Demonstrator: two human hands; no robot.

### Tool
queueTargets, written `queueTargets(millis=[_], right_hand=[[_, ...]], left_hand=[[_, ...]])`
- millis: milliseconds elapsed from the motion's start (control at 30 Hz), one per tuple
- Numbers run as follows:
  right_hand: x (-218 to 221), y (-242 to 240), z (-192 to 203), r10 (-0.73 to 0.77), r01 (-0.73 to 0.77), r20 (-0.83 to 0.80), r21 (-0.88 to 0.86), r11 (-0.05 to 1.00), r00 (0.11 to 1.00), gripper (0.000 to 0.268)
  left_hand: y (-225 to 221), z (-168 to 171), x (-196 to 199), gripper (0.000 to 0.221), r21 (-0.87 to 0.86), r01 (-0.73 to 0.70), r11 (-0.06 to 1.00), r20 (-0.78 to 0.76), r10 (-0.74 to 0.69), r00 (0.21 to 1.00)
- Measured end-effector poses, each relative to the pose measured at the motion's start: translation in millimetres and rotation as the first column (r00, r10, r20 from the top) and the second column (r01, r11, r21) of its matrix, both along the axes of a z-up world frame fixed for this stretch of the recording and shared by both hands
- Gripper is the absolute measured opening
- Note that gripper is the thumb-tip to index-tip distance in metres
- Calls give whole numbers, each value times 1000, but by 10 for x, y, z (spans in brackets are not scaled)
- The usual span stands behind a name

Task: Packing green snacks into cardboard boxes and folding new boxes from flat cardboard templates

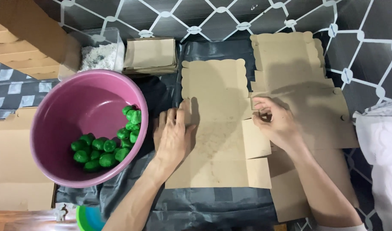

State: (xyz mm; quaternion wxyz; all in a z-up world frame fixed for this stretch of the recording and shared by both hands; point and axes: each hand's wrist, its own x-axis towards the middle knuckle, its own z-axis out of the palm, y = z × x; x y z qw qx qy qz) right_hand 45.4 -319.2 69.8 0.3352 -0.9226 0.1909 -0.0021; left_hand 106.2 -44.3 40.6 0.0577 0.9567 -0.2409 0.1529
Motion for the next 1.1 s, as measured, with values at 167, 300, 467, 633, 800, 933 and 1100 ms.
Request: queueTargets(millis=[167, 300, 467, 633, 800, 933, 1100], right_hand=[[-20, 50, 124, -11, 17, -79, 79, 997, 997, 41], [-34, 66, 112, 8, -8, -19, 32, 999, 1000, 40], [-21, 19, -29, 57, -55, 57, -41, 998, 997, 35], [-42, 53, 70, -33, 32, 4, 72, 997, 999, 36], [-30, -17, -75, -99, 67, 89, 309, 949, 991, 44], [-2, 136, 124, -131, 10, 217, 485, 874, 967, 55], [-70, 141, -129, 59, -134, 248, 297, 945, 967, 47]], left_hand=[[79, -266, 113, 68, -140, 60, 988, -133, -79, 988], [77, -241, 100, 61, -151, 65, 986, -164, -90, 982], [16, -224, 37, 73, 6, 72, 997, -8, -72, 997], [57, -290, 4, 76, 124, 245, 962, -76, -237, 969], [15, -351, -24, 73, 165, 259, 952, -48, -255, 966], [-19, -309, -56, 71, 218, 251, 943, 20, -262, 965], [7, -310, -41, 65, 205, 259, 944, 16, -268, 963]])
